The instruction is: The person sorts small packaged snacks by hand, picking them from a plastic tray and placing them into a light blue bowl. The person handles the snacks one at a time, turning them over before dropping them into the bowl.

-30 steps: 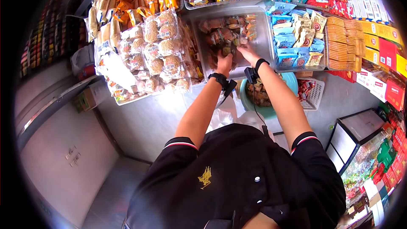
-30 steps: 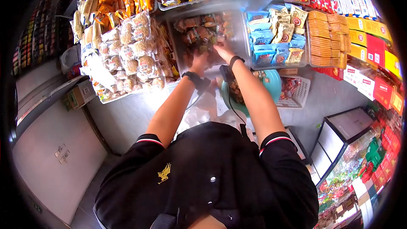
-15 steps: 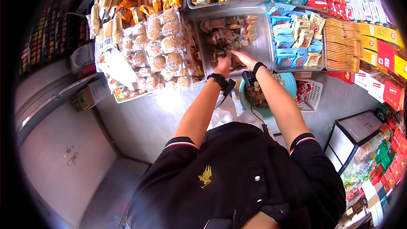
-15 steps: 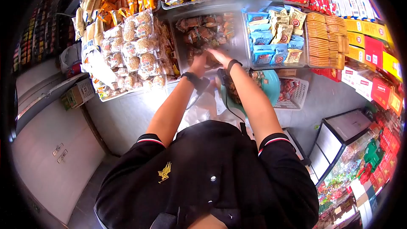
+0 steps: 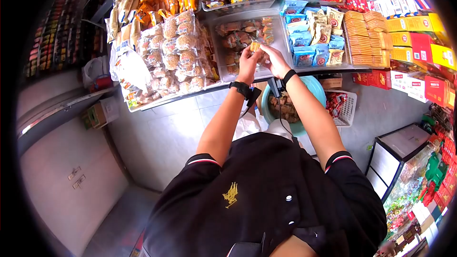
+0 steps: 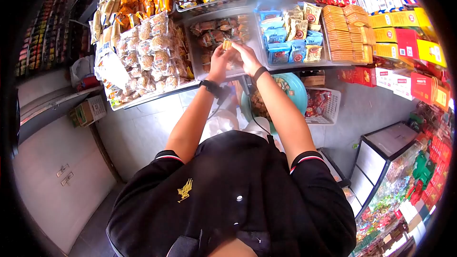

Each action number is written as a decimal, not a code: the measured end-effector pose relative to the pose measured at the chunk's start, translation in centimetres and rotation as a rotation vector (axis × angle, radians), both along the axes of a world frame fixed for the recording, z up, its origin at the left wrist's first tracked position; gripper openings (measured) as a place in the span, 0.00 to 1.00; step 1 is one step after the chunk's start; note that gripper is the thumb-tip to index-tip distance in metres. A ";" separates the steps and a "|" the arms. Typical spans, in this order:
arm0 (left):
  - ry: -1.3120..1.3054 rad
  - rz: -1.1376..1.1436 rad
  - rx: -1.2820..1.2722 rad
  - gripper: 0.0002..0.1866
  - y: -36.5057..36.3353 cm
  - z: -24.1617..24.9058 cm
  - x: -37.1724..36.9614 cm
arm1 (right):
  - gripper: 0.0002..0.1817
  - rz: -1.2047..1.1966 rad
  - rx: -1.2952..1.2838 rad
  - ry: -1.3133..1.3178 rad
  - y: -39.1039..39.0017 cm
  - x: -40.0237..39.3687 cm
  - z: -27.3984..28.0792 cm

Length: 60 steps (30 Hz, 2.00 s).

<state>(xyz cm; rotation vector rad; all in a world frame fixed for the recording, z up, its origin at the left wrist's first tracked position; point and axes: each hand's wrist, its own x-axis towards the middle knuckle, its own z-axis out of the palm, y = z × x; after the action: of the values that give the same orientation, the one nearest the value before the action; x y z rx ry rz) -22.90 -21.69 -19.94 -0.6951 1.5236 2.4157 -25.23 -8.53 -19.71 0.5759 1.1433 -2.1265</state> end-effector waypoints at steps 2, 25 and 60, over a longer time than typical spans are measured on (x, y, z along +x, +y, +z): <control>0.026 -0.011 -0.002 0.23 0.6 1.1 0.3 | 0.13 -0.078 -0.082 0.031 0.8 0.6 0.0; -0.102 -0.638 0.049 0.15 13.1 4.3 15.1 | 0.15 -0.109 -0.323 -0.097 22.2 20.7 4.2; 0.431 -0.528 -0.787 0.22 22.0 4.1 23.1 | 0.18 0.007 -0.515 -0.051 29.6 29.7 3.3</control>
<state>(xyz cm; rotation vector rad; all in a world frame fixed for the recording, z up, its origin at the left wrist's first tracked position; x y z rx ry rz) 0.16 0.33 -15.84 0.1672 2.4690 1.5931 4.50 21.02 -16.37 0.3798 0.5295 -2.2640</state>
